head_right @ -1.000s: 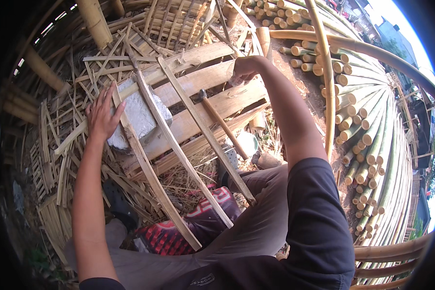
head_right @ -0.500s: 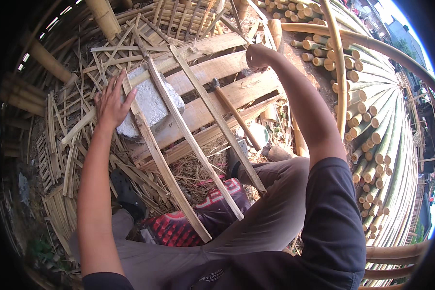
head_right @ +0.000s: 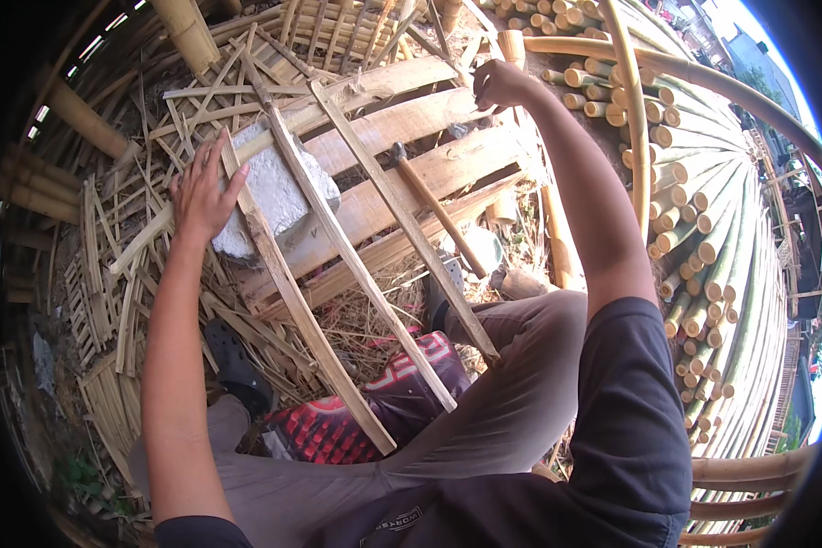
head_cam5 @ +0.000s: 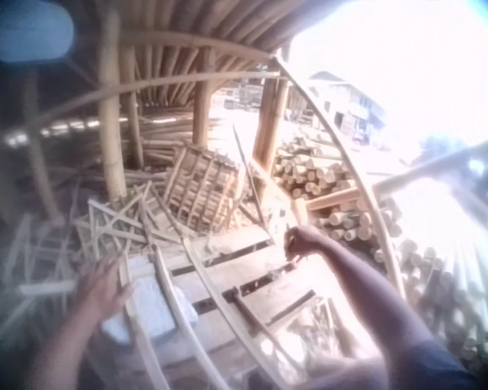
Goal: The person hammers a nail into a thin bamboo strip to secure it to a wooden frame and then weaves another bamboo strip through the structure by hand.
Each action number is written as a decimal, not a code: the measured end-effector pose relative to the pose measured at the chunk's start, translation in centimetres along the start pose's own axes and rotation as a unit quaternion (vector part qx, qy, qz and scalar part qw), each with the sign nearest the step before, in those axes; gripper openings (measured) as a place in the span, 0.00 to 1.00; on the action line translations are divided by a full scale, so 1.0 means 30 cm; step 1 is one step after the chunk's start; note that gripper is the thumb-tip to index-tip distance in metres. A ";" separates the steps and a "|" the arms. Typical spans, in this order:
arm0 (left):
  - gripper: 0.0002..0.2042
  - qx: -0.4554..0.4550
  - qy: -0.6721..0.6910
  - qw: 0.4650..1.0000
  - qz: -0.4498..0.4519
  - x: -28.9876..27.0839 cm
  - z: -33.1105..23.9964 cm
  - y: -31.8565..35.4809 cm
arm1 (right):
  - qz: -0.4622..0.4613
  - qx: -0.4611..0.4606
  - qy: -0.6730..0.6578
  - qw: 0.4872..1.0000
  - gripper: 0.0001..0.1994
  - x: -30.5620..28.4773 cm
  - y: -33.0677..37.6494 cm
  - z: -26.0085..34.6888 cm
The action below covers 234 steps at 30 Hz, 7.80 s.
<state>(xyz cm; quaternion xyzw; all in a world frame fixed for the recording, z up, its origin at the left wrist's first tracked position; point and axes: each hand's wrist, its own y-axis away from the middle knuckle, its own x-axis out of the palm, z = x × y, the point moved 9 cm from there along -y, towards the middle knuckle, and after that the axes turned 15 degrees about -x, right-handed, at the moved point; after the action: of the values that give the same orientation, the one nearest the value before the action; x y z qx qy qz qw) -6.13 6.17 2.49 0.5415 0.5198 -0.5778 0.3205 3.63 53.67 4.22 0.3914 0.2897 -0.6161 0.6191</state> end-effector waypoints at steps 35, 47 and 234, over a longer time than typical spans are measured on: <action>0.37 0.001 0.006 1.000 -0.004 -0.002 0.000 -0.007 | -0.102 -0.090 0.124 0.983 0.09 0.019 0.040 0.028; 0.40 -0.014 0.019 0.999 0.026 0.010 0.022 -0.009 | -0.242 -0.182 0.030 0.953 0.06 -0.028 0.071 0.341; 0.41 -0.026 0.074 0.997 -0.018 0.009 0.037 -0.006 | -0.221 -0.282 -0.191 0.914 0.07 0.588 -0.248 0.994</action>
<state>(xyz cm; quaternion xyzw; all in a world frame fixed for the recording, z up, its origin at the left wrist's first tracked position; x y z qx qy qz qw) -6.67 5.23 2.14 0.5650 0.5667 -0.5281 0.2841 -6.12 19.60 4.11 0.0007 0.4068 -0.6930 0.5952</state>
